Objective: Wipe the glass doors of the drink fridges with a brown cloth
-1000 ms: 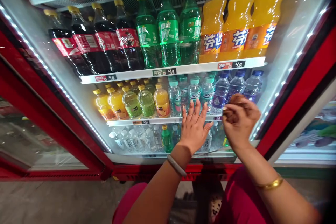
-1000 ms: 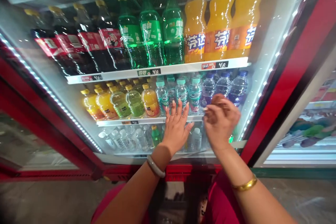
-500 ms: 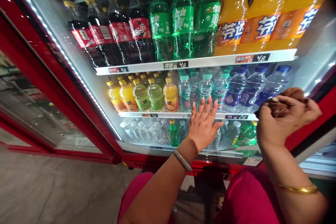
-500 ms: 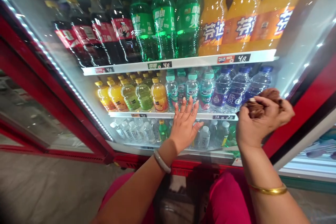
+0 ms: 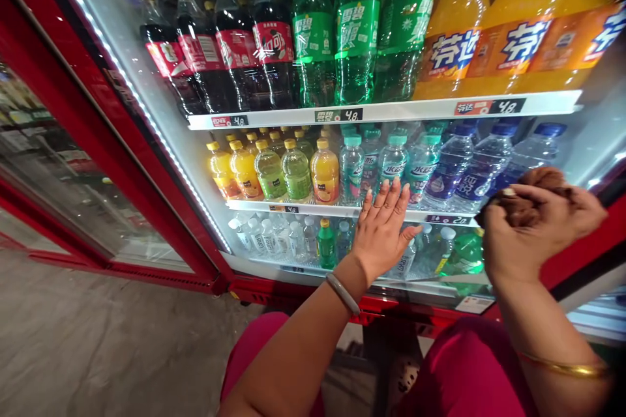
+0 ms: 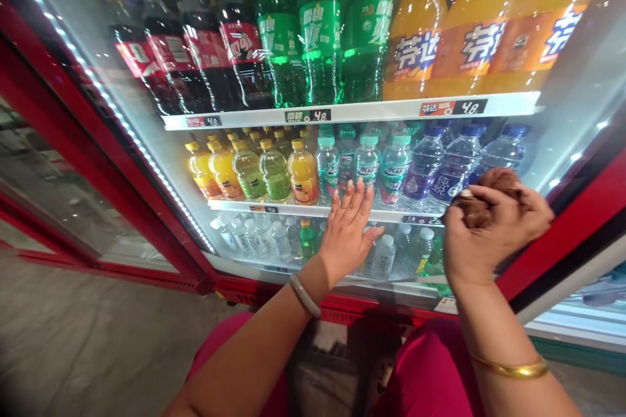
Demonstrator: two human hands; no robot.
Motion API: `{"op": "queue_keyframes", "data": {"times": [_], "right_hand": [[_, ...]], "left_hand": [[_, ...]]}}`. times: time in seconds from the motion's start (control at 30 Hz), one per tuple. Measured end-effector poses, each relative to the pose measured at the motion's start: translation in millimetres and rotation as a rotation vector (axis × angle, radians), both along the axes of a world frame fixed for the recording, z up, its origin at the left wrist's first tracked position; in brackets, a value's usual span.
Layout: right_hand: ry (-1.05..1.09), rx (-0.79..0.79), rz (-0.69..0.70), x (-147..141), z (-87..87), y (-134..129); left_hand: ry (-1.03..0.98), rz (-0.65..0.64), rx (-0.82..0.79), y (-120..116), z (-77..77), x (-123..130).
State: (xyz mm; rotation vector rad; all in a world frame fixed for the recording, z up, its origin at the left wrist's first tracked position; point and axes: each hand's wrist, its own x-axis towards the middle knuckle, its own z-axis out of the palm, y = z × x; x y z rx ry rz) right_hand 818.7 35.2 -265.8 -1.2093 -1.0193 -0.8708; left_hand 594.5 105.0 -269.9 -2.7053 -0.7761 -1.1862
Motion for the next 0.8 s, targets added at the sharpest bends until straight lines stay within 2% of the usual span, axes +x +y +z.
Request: {"op": "queue_keyframes", "data": {"times": [0.07,0.17,0.2,0.27,0.33,0.4,0.47,0.5,0.57,0.67,0.73,0.8], "right_hand": [[-0.055,-0.030,-0.057,-32.6,1.1,4.6],[-0.356,-0.216,0.040,-69.9,-0.3,11.7],[-0.453,-0.257,0.068,-71.2,-1.1,12.7],[-0.537,-0.273,0.135,-56.1,-1.6,12.6],[-0.456,-0.158,0.169,-29.4,0.0,12.2],[-0.240,0.029,0.054,-11.1,2.9,13.2],[-0.071,0.086,-0.069,-15.1,4.9,15.1],[-0.041,0.053,-0.088,-25.7,5.1,16.2],[-0.098,-0.043,-0.036,-57.3,3.9,18.9],[-0.344,-0.214,0.093,-100.2,0.0,21.6],[-0.519,-0.318,0.143,-108.3,-2.2,20.1],[-0.608,-0.367,0.182,-97.8,-2.2,16.9]], "left_hand": [[-0.004,0.035,-0.008,-0.3,-0.2,1.6],[0.005,0.078,0.021,2.8,1.3,-2.6],[0.012,0.088,0.040,4.5,2.1,-5.6],[0.016,0.101,0.074,8.0,3.5,-12.5],[0.012,0.103,0.089,10.1,4.3,-18.1],[0.011,0.098,0.084,10.4,4.5,-20.8],[0.017,0.101,0.072,9.6,4.3,-21.1],[0.019,0.109,0.066,9.2,4.2,-21.1],[0.015,0.139,0.070,9.6,3.9,-22.0],[0.006,0.206,0.105,15.1,4.1,-28.9],[0.014,0.251,0.131,21.0,4.4,-36.4],[0.014,0.295,0.153,26.3,4.4,-43.7]]}}
